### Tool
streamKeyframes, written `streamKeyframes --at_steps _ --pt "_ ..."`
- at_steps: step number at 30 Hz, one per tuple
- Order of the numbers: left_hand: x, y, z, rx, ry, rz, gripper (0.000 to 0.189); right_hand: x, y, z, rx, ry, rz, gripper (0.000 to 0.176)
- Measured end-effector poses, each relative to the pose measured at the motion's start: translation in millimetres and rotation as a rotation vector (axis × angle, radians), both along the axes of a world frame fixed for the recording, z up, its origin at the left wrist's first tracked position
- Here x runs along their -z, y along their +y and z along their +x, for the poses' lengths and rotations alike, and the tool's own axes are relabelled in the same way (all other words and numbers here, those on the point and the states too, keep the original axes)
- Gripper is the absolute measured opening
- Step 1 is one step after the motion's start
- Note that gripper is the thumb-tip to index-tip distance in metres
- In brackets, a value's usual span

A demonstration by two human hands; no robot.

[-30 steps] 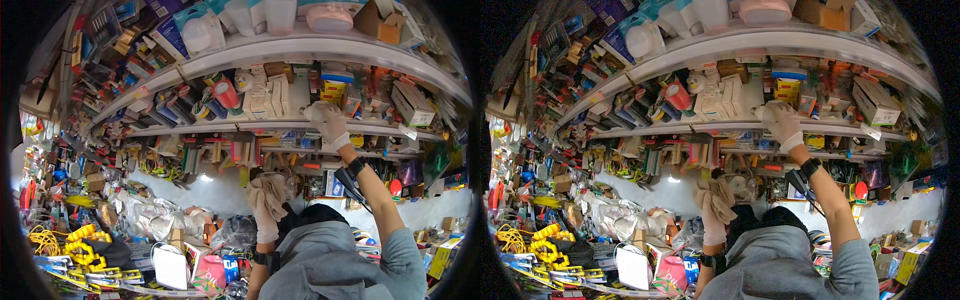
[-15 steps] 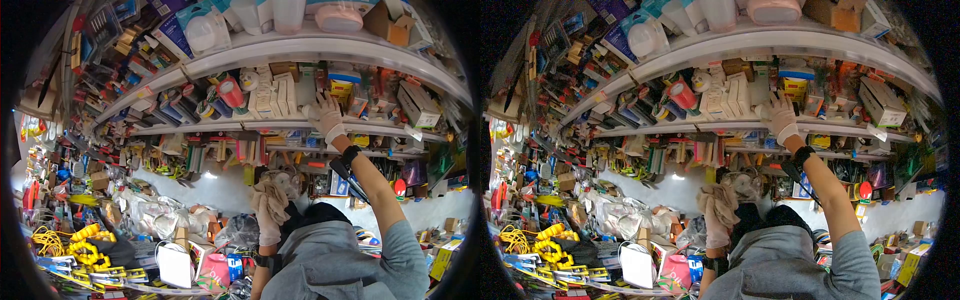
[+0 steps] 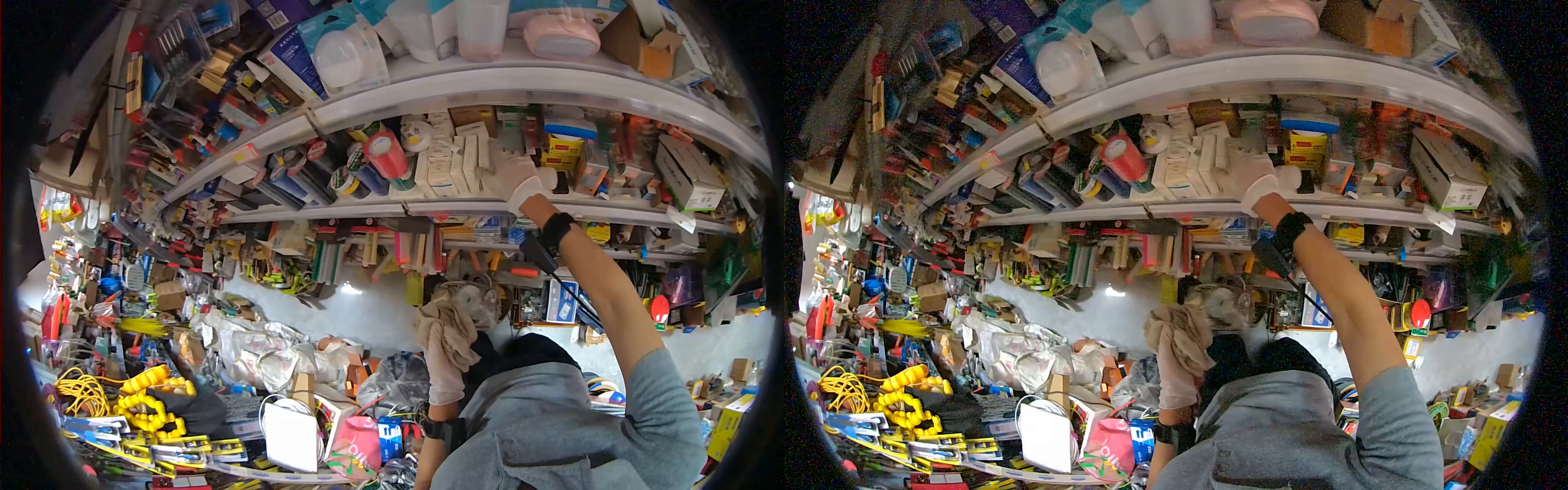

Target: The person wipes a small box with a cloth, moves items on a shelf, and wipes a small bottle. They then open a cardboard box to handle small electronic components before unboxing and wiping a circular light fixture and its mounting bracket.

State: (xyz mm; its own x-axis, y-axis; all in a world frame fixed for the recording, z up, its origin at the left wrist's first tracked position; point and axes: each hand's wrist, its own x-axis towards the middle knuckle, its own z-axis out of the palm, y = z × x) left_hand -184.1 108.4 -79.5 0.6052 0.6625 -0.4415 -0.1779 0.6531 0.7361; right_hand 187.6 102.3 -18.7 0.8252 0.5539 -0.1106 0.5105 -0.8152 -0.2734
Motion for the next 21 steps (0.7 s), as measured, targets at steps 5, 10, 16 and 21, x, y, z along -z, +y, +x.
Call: streamKeyframes --at_steps 5,10,16,21 --pt "16.7 5.7 -14.7 -0.018 0.038 0.095 0.043 -11.3 1.6 -4.7 -0.046 0.015 0.135 0.075" --pt "19.6 7.0 -15.4 -0.095 0.034 0.005 0.04 8.2 6.8 5.0 -0.034 0.011 -0.018 0.066" --pt "28.5 10.9 -17.6 -0.009 0.032 -0.002 0.042 -27.8 -4.2 -2.6 0.118 0.075 -0.037 0.054" --pt "32.5 12.4 -16.1 0.026 0.054 0.027 0.044 15.3 -10.2 19.7 0.222 -0.07 0.006 0.055"
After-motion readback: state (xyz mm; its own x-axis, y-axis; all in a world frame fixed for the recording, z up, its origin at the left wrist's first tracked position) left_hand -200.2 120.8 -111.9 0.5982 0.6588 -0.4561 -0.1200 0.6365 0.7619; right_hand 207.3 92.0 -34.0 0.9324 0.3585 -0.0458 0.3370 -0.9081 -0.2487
